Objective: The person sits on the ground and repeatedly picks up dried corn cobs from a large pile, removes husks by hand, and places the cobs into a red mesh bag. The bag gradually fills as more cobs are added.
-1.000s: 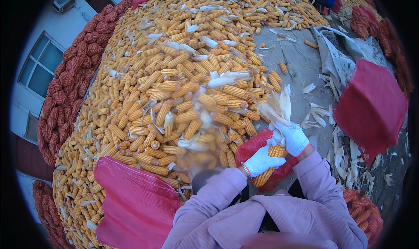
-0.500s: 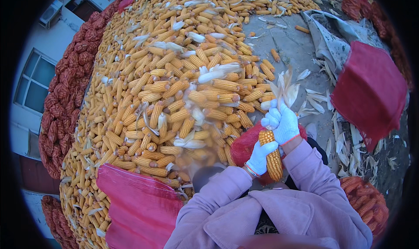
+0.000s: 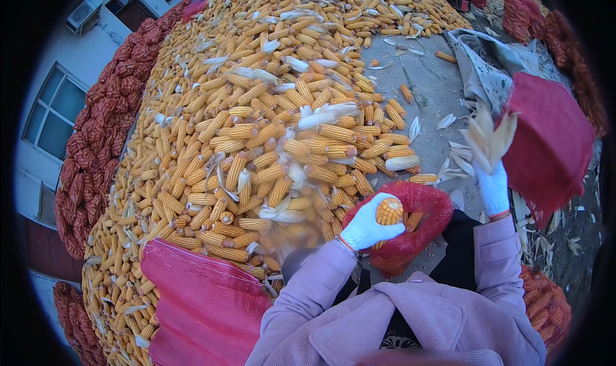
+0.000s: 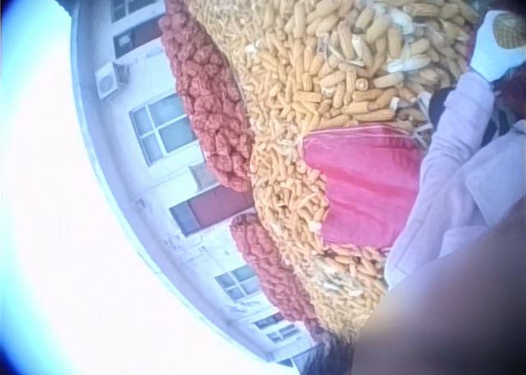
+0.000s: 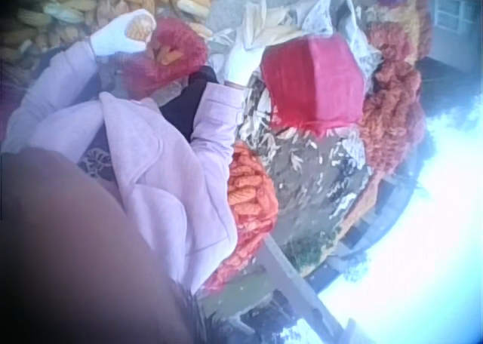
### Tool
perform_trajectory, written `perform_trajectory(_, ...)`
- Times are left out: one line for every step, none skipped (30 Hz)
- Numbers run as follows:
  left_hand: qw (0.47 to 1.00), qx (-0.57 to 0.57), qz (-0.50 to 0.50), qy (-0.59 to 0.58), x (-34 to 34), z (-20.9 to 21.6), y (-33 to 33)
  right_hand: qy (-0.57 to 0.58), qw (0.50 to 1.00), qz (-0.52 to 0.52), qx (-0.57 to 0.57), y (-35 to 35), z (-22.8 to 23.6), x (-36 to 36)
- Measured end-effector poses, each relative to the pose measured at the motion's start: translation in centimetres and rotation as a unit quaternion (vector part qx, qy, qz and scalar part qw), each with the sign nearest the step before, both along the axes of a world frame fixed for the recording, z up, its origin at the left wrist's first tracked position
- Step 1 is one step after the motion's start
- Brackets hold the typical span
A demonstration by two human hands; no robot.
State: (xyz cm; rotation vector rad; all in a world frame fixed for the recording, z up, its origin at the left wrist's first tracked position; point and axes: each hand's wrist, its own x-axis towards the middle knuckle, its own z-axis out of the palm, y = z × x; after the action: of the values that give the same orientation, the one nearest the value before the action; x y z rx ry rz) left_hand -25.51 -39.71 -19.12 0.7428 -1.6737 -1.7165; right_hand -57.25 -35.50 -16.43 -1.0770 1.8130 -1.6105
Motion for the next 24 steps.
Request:
perform_trajectory(0.994,0.054,0.069,0.057,0.3,-0.1,-0.3,0.133,0.982,-0.120,-0.058,0.5,-0.4,-3.0)
perform_trajectory(0.979,0.127,0.115,0.108,0.7,-0.3,-0.7,0.218,0.954,-0.188,0.084,3.3,-0.1,-6.8)
perform_trajectory(0.965,0.141,0.171,0.143,1.0,-0.6,-1.0,0.366,0.879,-0.216,0.217,6.0,0.0,-10.1)
perform_trajectory(0.948,0.163,0.200,0.188,1.5,-1.0,-1.6,0.497,0.740,-0.192,0.411,9.2,0.3,-12.9)
perform_trajectory(0.925,0.181,0.236,0.236,1.8,-1.4,-1.8,0.497,0.620,-0.198,0.574,12.6,0.0,-14.5)
perform_trajectory(0.919,0.167,0.257,0.250,2.5,-1.9,-2.4,0.356,0.588,-0.157,0.709,14.9,0.9,-16.9)
perform_trajectory(0.900,0.203,0.291,0.252,3.0,-2.4,-2.8,0.362,0.629,-0.124,0.677,16.5,1.5,-18.3)
perform_trajectory(0.884,0.215,0.318,0.267,3.5,-2.8,-2.9,0.365,0.647,-0.109,0.661,18.5,2.1,-18.6)
perform_trajectory(0.876,0.250,0.297,0.287,4.0,-3.1,-3.2,0.399,0.717,-0.110,0.561,19.4,2.4,-17.8)
perform_trajectory(0.863,0.267,0.296,0.311,4.0,-3.3,-3.1,0.434,0.746,-0.150,0.482,19.3,2.8,-16.4)
perform_trajectory(0.871,0.271,0.270,0.310,3.8,-3.5,-2.6,0.457,0.807,-0.118,0.356,18.2,3.0,-14.1)
perform_trajectory(0.875,0.270,0.264,0.303,3.5,-3.4,-2.2,0.389,0.895,-0.074,0.207,16.4,2.7,-10.9)
perform_trajectory(0.884,0.258,0.252,0.298,2.9,-3.3,-1.4,0.320,0.940,0.009,0.116,14.4,2.3,-7.2)
perform_trajectory(0.882,0.282,0.230,0.299,2.3,-3.1,-0.3,0.191,0.975,0.106,0.040,12.3,1.3,-2.7)
perform_trajectory(0.883,0.295,0.202,0.303,1.3,-2.9,0.9,0.281,0.941,0.184,0.032,10.7,0.9,1.6)
perform_trajectory(0.886,0.288,0.172,0.320,0.4,-2.8,2.0,0.208,0.937,0.278,0.027,9.6,0.2,5.7)
perform_trajectory(0.889,0.309,0.138,0.308,-0.4,-2.9,3.3,0.219,0.907,0.345,0.098,8.4,-0.6,9.3)
perform_trajectory(0.917,0.289,0.144,0.235,-0.9,-3.2,4.4,0.225,0.878,0.408,0.106,7.7,-1.4,12.3)
perform_trajectory(0.926,0.272,0.171,0.201,-1.2,-3.7,4.9,0.192,0.896,0.368,0.157,6.7,-2.2,14.6)
perform_trajectory(0.936,0.250,0.179,0.171,-1.2,-4.4,5.3,0.190,0.891,0.373,0.174,6.4,-2.5,14.3)
perform_trajectory(0.959,0.196,0.201,-0.039,0.2,-4.9,4.3,0.183,0.881,0.384,0.205,5.8,-3.0,13.7)
perform_trajectory(0.919,0.251,0.304,-0.003,0.3,-6.0,4.4,0.178,0.868,0.386,0.257,5.3,-3.5,12.7)
perform_trajectory(0.917,0.229,0.324,-0.051,1.3,-6.9,3.2,0.217,0.844,0.395,0.291,4.7,-3.9,11.0)
perform_trajectory(0.912,0.207,0.340,-0.099,2.3,-7.7,2.3,0.263,0.807,0.381,0.366,4.1,-4.4,9.4)
